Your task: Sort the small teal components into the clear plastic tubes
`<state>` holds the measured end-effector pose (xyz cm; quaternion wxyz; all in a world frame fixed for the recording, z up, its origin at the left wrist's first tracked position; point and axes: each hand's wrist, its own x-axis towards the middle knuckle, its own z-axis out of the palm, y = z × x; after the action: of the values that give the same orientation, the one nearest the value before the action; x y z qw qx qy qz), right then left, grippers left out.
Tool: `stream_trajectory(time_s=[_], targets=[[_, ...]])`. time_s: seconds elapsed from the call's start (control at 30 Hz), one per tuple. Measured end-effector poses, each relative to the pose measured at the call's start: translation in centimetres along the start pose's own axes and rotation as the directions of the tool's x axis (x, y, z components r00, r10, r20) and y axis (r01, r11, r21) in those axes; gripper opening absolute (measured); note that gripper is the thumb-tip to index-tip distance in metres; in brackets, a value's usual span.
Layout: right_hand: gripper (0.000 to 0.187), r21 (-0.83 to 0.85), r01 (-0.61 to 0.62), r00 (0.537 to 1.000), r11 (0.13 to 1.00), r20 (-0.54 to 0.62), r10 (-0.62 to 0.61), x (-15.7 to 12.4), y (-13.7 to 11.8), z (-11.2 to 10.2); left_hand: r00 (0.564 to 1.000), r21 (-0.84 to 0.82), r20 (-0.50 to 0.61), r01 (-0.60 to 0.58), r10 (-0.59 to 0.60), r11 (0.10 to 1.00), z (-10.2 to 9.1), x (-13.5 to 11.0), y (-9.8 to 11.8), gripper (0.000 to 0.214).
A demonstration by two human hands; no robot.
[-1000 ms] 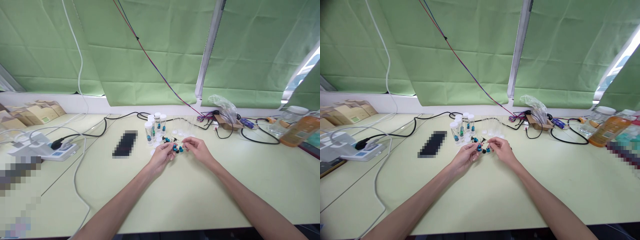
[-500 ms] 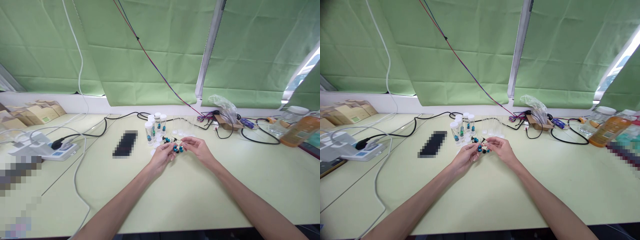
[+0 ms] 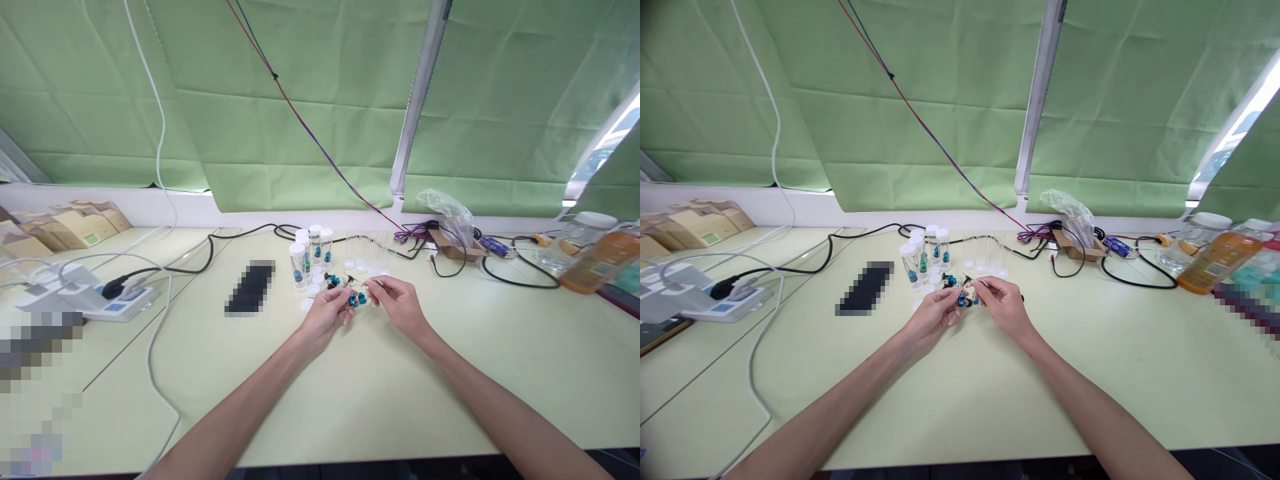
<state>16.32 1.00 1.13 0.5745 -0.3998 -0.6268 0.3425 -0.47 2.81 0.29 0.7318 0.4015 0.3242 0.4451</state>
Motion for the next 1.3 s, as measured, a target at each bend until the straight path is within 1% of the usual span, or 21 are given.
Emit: stream_trajectory(time_s=[0.2,0.33,0.53,1.0,1.3], targets=[[0.019,0.033,-0.004,1.0,0.999,0.011,0.003,-0.1,0.15,0.24,0.999,0.036,0.048,-0.012,0.01,0.999,0.05,-0.13,-0.11,0.031],[0.019,0.007,-0.011,1.0,1.0,0.026,0.011,-0.11,0.41,0.21,0.997,0.055,0.074,-0.026,0.022,0.998,0.05,-0.16,-0.28,0.031],[0.019,-0.05,0.017,0.998,0.999,0.054,-0.015,-0.07,0.51,0.1,0.999,0.048,0.042,-0.009,0.007,0.999,0.38,-0.29,-0.2,0.032],[0.02,-0.078,0.009,0.998,0.997,0.065,-0.004,0.01,0.83,0.06,0.999,0.052,0.039,0.0,-0.002,0.999,0.4,-0.28,-0.31,0.035],[0.019,-0.113,0.041,0.995,0.993,0.095,-0.03,-0.14,0.62,0.06,0.999,0.051,0.039,-0.007,0.005,0.999,0.42,-0.37,-0.27,0.035]])
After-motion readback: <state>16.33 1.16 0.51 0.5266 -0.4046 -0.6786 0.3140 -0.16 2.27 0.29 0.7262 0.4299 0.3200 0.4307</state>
